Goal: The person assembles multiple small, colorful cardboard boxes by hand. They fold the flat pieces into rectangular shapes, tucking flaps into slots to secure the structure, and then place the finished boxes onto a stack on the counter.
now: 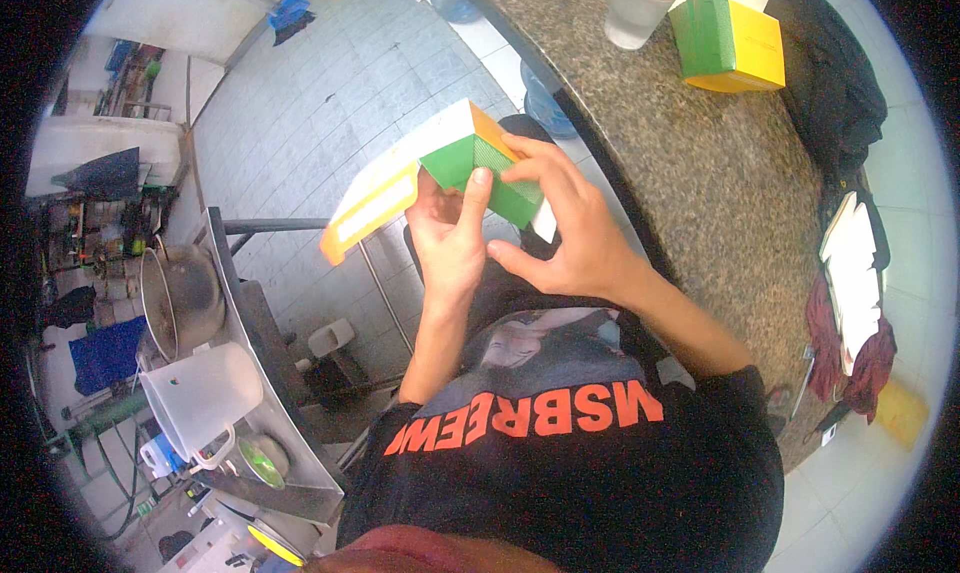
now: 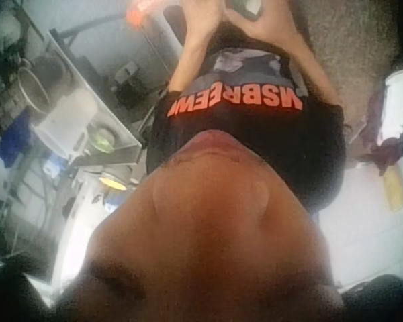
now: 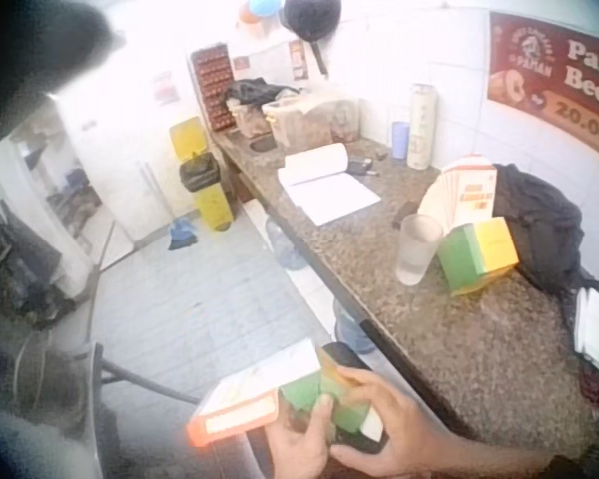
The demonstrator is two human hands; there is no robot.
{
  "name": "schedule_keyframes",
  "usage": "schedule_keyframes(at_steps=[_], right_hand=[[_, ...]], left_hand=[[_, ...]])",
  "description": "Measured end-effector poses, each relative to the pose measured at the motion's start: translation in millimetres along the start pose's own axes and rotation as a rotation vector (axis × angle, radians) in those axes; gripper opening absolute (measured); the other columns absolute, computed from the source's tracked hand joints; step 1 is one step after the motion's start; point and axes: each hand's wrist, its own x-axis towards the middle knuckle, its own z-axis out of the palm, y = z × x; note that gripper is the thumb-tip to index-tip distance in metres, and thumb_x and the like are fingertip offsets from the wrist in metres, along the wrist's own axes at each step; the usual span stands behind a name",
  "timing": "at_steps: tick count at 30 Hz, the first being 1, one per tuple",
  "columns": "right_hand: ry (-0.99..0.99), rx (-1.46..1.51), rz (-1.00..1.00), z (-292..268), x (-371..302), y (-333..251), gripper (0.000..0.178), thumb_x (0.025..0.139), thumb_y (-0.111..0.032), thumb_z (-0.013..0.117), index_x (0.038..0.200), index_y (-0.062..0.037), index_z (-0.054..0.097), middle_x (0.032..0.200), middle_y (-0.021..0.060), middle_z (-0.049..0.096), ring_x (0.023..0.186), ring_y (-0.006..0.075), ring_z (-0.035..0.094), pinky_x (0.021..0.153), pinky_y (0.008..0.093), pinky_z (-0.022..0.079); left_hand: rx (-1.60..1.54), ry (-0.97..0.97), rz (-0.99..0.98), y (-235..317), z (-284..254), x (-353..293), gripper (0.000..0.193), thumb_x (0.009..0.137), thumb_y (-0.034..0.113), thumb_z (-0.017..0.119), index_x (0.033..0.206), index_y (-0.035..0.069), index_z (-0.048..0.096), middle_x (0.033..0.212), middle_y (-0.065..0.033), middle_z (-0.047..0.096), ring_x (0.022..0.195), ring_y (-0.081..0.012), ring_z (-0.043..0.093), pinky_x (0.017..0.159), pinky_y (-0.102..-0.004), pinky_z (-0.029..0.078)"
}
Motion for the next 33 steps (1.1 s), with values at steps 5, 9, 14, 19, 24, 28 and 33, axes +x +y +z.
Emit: schedule_keyframes(at_steps=[5, 9, 14, 19, 24, 28, 33], right_hand=[[0.066, 0.156, 0.102, -8.2, 2.0, -5.3, 0.075, 0.071, -0.025, 0.091, 0.13, -0.003, 0.052, 0.142, 0.0235, 0.053, 0.129, 0.0376, 0.057, 0.101, 0.0481, 0.053], [0.128, 0.017, 0.13, -14.0, 6.7, -12.7, 0.072, 0.069, -0.028, 0.094, 0.126, -0.003, 0.058, 0.135, 0.0189, 0.057, 0.12, 0.0317, 0.062, 0.089, 0.0435, 0.061], [0.099, -0.149, 0.055, -11.5, 4.9, -12.9, 0.082, 0.069, -0.035, 0.093, 0.135, -0.0026, 0.057, 0.123, 0.0158, 0.059, 0.112, 0.0311, 0.064, 0.089, 0.0392, 0.057], [0.043, -0.326, -0.054, -14.2, 5.2, -14.1, 0.083, 0.074, -0.028, 0.087, 0.146, -0.0037, 0.051, 0.118, 0.0146, 0.059, 0.108, 0.0323, 0.063, 0.089, 0.0394, 0.055], [0.005, -0.42, -0.102, -6.4, -0.9, -3.0, 0.073, 0.076, -0.007, 0.075, 0.146, -0.0066, 0.054, 0.11, 0.0116, 0.06, 0.101, 0.0298, 0.063, 0.084, 0.0392, 0.056], [0.05, -0.422, -0.167, -7.5, 0.9, -2.8, 0.062, 0.076, 0.003, 0.07, 0.137, -0.0077, 0.064, 0.102, 0.0108, 0.06, 0.094, 0.0281, 0.064, 0.08, 0.0381, 0.056], [0.139, -0.203, -0.067, -12.6, 8.2, -3.5, 0.042, 0.083, 0.004, 0.069, 0.124, -0.0064, 0.07, 0.099, 0.0132, 0.065, 0.087, 0.0288, 0.067, 0.075, 0.0359, 0.057]], left_hand=[[0.373, -0.024, 0.151, -16.2, -5.8, -12.4, 0.021, 0.097, 0.01, 0.069, 0.115, 0.0, 0.068, 0.108, -0.0107, 0.07, 0.096, -0.0241, 0.068, 0.088, -0.037, 0.052], [0.377, -0.107, 0.152, -14.9, -9.1, -17.7, 0.02, 0.097, 0.011, 0.068, 0.114, 0.003, 0.07, 0.108, -0.0122, 0.071, 0.099, -0.0278, 0.068, 0.089, -0.0387, 0.052], [0.104, -0.203, -0.004, 0.1, -7.6, -15.9, 0.03, 0.095, 0.008, 0.069, 0.125, 0.004, 0.065, 0.111, -0.0089, 0.069, 0.105, -0.0241, 0.066, 0.091, -0.0364, 0.052], [-0.334, -0.243, -0.101, -1.5, -27.1, -21.6, 0.049, 0.09, 0.011, 0.076, 0.135, 0.002, 0.056, 0.124, -0.0115, 0.064, 0.112, -0.0249, 0.063, 0.098, -0.0363, 0.053], [0.073, -0.078, -0.011, 16.4, -1.5, -25.5, 0.057, 0.089, 0.018, 0.081, 0.136, 0.0, 0.055, 0.124, -0.0111, 0.063, 0.112, -0.0226, 0.062, 0.098, -0.0348, 0.051], [-0.219, 0.286, -0.168, 19.0, 11.0, -8.6, 0.039, 0.096, 0.01, 0.072, 0.132, -0.001, 0.059, 0.123, -0.0108, 0.064, 0.11, -0.0187, 0.062, 0.096, -0.0342, 0.051], [0.013, 0.169, -0.011, 9.9, 6.4, -13.4, 0.034, 0.1, 0.008, 0.065, 0.132, 0.001, 0.058, 0.124, -0.0102, 0.065, 0.112, -0.018, 0.064, 0.098, -0.0369, 0.052]])
